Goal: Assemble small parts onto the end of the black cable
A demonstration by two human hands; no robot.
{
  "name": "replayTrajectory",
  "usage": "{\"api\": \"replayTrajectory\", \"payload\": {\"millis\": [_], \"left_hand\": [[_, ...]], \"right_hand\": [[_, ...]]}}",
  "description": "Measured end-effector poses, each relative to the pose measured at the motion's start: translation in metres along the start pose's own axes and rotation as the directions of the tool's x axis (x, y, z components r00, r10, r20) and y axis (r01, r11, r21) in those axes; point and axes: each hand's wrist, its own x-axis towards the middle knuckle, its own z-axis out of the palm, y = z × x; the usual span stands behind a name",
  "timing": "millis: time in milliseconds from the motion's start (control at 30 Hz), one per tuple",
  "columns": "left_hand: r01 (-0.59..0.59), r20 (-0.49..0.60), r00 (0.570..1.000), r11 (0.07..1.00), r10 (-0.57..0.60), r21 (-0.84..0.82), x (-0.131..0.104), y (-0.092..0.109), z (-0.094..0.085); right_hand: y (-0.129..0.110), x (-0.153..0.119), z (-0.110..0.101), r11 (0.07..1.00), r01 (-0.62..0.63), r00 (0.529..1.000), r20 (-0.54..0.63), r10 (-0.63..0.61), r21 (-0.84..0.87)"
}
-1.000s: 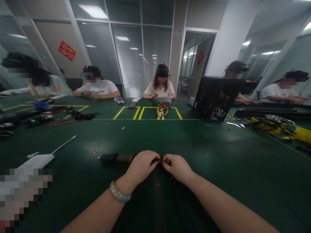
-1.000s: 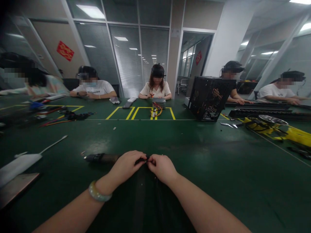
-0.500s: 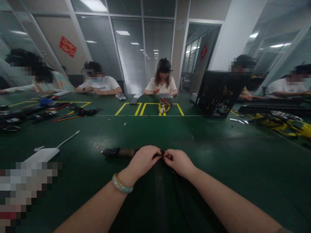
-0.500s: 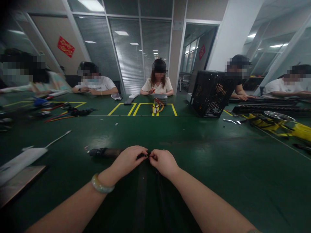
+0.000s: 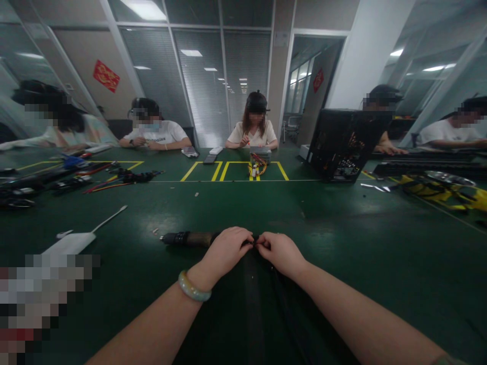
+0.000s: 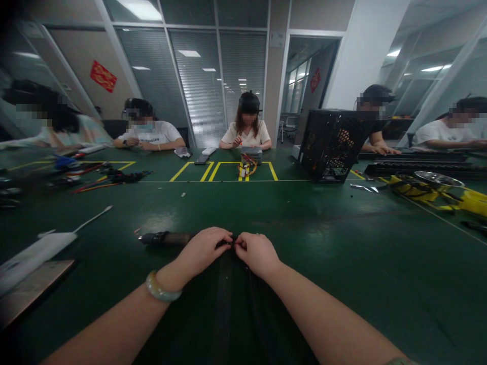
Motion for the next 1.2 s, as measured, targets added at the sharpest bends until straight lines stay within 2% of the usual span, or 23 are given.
{"api": "replayTrajectory", "payload": {"millis": [167,433,933,1200], "left_hand": [[0.011,-0.007,1.0,1.0,-0.011,0.01,0.0,0.001,0.001],[-0.007,-0.007,1.0,1.0,0.008,0.013,0.001,-0.001,0.002],[-0.021,-0.022,0.999,0.997,0.023,0.073,0.002,0.009,0.001],[-0.033,0.005,0.999,0.999,0.033,0.04,0.003,0.007,0.001]], "right_hand": [[0.0,0.0,0.001,0.995,-0.072,0.997,0.035,0.07,0.063],[0.0,0.001,-0.003,0.999,0.007,1.0,0.02,-0.008,0.046],[-0.002,0.0,0.0,0.996,-0.076,0.996,0.044,0.074,0.043],[-0.005,0.0,-0.001,1.0,0.024,1.0,-0.015,-0.025,-0.009]]}}
